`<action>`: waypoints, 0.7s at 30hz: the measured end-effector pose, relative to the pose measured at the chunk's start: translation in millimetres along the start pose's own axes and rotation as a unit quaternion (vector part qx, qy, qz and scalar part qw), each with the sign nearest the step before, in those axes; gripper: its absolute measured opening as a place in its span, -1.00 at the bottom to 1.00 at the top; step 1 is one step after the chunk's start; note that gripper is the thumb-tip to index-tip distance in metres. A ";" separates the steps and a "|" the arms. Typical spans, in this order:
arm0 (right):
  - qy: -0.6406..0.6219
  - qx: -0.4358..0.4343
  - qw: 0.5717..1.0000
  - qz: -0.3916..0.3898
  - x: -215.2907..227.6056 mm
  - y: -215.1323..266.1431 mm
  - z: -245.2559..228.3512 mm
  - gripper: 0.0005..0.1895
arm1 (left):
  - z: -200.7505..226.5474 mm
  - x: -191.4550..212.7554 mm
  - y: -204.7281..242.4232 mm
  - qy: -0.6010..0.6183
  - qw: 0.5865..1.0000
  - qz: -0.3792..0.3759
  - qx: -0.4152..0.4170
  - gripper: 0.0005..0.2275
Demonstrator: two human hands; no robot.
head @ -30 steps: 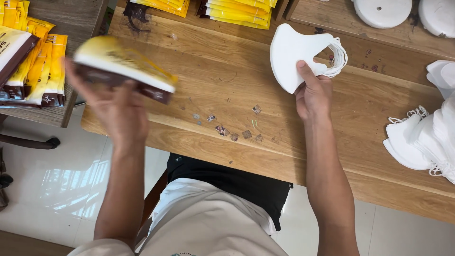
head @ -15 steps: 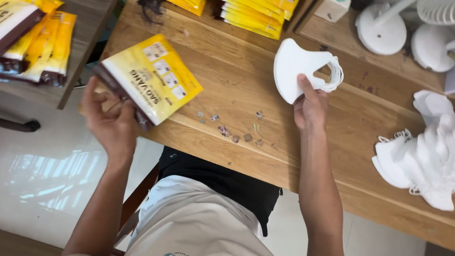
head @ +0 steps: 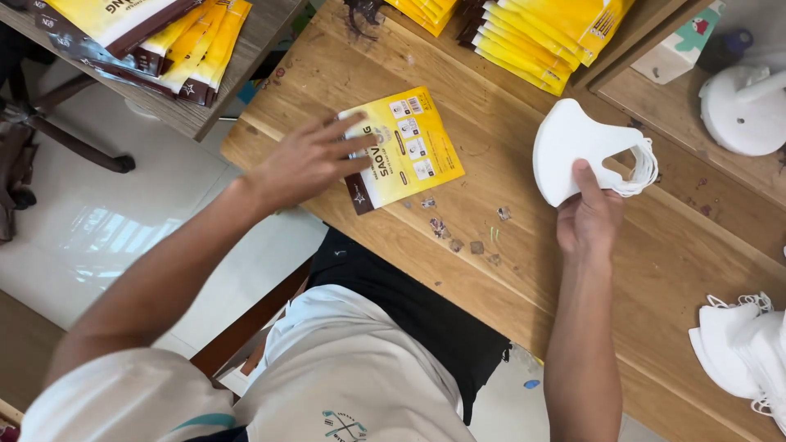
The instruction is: The person repeatedly picks white face masks from a pile, folds them, and places them into yellow packaging pouches. The person then seals the pouches and stacks them on the table.
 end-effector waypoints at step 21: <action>-0.001 -0.046 0.998 -0.041 -1.4 0.9 13.1 -0.58 | 54.2 -33.6 -54.2 0.116 0.982 -0.112 0.096 -0.68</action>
Point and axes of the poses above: each hand's wrist, its own y-axis away from the middle knuckle, its own x-axis out of the back of the hand, z = x × y, the point moved 3 cm from there along -y, towards the middle knuckle, and after that the axes turned 9 degrees about -y, right-handed, at the moved point
